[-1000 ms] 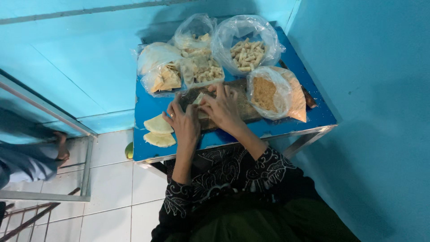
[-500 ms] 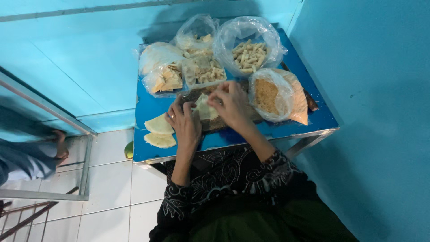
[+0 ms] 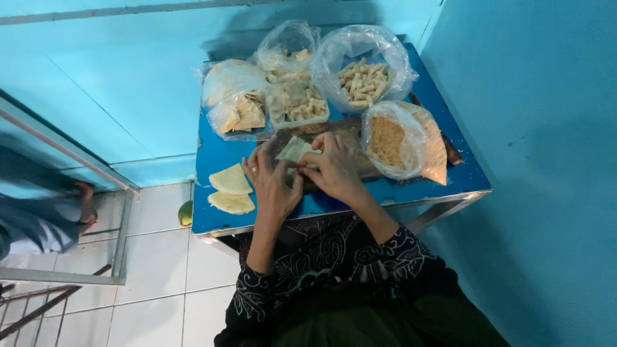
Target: The person sits at a small table and tears and folds thin dough sheets into small pieces over a wooden board, placing the finished pieces aside and reaching into plastic bags of dough and snack pieces around the board. The person works through the sheets one at a time by hand.
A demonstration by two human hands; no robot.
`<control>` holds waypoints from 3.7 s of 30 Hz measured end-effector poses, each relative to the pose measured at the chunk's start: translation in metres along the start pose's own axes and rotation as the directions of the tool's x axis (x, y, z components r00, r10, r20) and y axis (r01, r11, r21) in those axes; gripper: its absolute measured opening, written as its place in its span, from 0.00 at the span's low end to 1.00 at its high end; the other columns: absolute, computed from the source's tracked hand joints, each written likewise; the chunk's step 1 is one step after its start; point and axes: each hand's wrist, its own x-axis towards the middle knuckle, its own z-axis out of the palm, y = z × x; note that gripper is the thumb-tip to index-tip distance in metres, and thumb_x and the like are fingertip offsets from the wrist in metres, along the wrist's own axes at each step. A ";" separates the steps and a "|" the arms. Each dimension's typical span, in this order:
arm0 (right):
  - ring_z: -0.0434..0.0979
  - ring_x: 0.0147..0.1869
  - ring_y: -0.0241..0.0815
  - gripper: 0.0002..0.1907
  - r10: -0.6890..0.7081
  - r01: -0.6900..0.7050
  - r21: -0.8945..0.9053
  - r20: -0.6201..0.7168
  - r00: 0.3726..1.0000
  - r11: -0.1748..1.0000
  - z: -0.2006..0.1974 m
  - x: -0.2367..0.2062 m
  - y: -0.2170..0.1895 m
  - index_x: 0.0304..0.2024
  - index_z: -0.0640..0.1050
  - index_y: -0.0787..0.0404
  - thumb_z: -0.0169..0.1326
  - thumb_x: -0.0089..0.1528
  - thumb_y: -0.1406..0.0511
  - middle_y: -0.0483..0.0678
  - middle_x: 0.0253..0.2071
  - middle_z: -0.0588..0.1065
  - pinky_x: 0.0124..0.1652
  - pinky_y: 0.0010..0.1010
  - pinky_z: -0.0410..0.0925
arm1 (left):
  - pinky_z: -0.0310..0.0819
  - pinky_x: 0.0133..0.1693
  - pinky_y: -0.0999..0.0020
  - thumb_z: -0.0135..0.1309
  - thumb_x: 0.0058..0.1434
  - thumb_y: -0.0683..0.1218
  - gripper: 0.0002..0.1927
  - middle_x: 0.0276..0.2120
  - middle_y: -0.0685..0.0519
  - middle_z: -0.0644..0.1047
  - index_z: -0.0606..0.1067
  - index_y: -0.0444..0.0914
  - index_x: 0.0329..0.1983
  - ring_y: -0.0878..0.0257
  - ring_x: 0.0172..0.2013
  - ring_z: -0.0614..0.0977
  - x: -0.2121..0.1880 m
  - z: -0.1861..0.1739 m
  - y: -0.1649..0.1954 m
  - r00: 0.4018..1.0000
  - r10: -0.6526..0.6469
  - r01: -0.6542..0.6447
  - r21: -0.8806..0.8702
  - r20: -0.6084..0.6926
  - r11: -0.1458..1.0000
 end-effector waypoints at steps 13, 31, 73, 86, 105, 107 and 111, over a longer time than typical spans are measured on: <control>0.68 0.57 0.50 0.08 -0.028 0.030 0.018 -0.136 0.990 0.999 0.005 0.002 0.005 0.37 0.82 0.53 0.66 0.59 0.60 0.48 0.51 0.68 0.55 0.51 0.59 | 0.44 0.67 0.30 0.62 0.54 0.44 0.07 0.66 0.42 0.66 0.80 0.39 0.36 0.41 0.67 0.63 0.004 0.011 -0.009 0.999 -0.044 0.043 0.019 0.019 0.999; 0.68 0.57 0.50 0.07 -0.014 0.014 -0.002 -0.072 0.997 1.000 0.007 0.019 0.012 0.39 0.83 0.50 0.65 0.59 0.59 0.46 0.50 0.69 0.52 0.48 0.60 | 0.48 0.65 0.33 0.61 0.54 0.41 0.06 0.63 0.43 0.70 0.81 0.38 0.35 0.42 0.64 0.66 0.019 0.024 -0.021 0.994 -0.106 0.106 0.058 -0.013 0.993; 0.82 0.45 0.36 0.15 0.173 -0.404 0.576 0.413 0.894 0.710 -0.070 0.084 0.066 0.51 0.79 0.58 0.59 0.64 0.60 0.46 0.42 0.81 0.47 0.29 0.76 | 0.60 0.62 0.48 0.65 0.58 0.44 0.15 0.62 0.41 0.71 0.82 0.39 0.48 0.41 0.62 0.69 0.061 -0.014 -0.019 0.957 -0.261 0.275 -0.112 0.124 0.955; 0.84 0.47 0.53 0.17 0.384 -0.379 0.102 -0.031 0.923 0.920 -0.133 0.114 0.104 0.58 0.77 0.56 0.54 0.65 0.69 0.54 0.49 0.80 0.44 0.38 0.75 | 0.47 0.62 0.31 0.66 0.58 0.49 0.11 0.61 0.46 0.72 0.83 0.42 0.43 0.44 0.62 0.68 0.054 0.020 -0.037 0.972 -0.235 0.222 0.270 0.019 0.937; 0.72 0.25 0.54 0.19 -0.018 0.060 -0.205 0.200 0.980 0.977 -0.111 0.024 0.102 0.54 0.69 0.67 0.52 0.59 0.73 0.56 0.23 0.69 0.25 0.44 0.63 | 0.49 0.62 0.30 0.63 0.58 0.47 0.06 0.57 0.48 0.74 0.80 0.41 0.36 0.44 0.61 0.71 0.051 0.014 -0.021 0.952 -0.305 0.290 0.247 0.027 0.925; 0.73 0.26 0.53 0.15 0.107 -0.052 -0.210 0.258 0.960 0.976 -0.108 0.023 0.098 0.52 0.70 0.67 0.50 0.62 0.74 0.56 0.24 0.71 0.26 0.43 0.65 | 0.49 0.62 0.31 0.63 0.59 0.46 0.06 0.56 0.48 0.74 0.80 0.41 0.37 0.45 0.60 0.71 0.047 0.014 -0.023 0.951 -0.307 0.289 0.236 0.042 0.928; 0.78 0.34 0.55 0.09 0.036 -0.025 -0.088 0.130 0.991 0.996 -0.102 0.022 0.090 0.46 0.70 0.66 0.50 0.62 0.73 0.57 0.32 0.75 0.30 0.42 0.68 | 0.50 0.62 0.31 0.61 0.59 0.45 0.06 0.56 0.49 0.75 0.79 0.40 0.38 0.46 0.59 0.72 0.044 0.013 -0.029 0.956 -0.290 0.274 0.217 0.043 0.937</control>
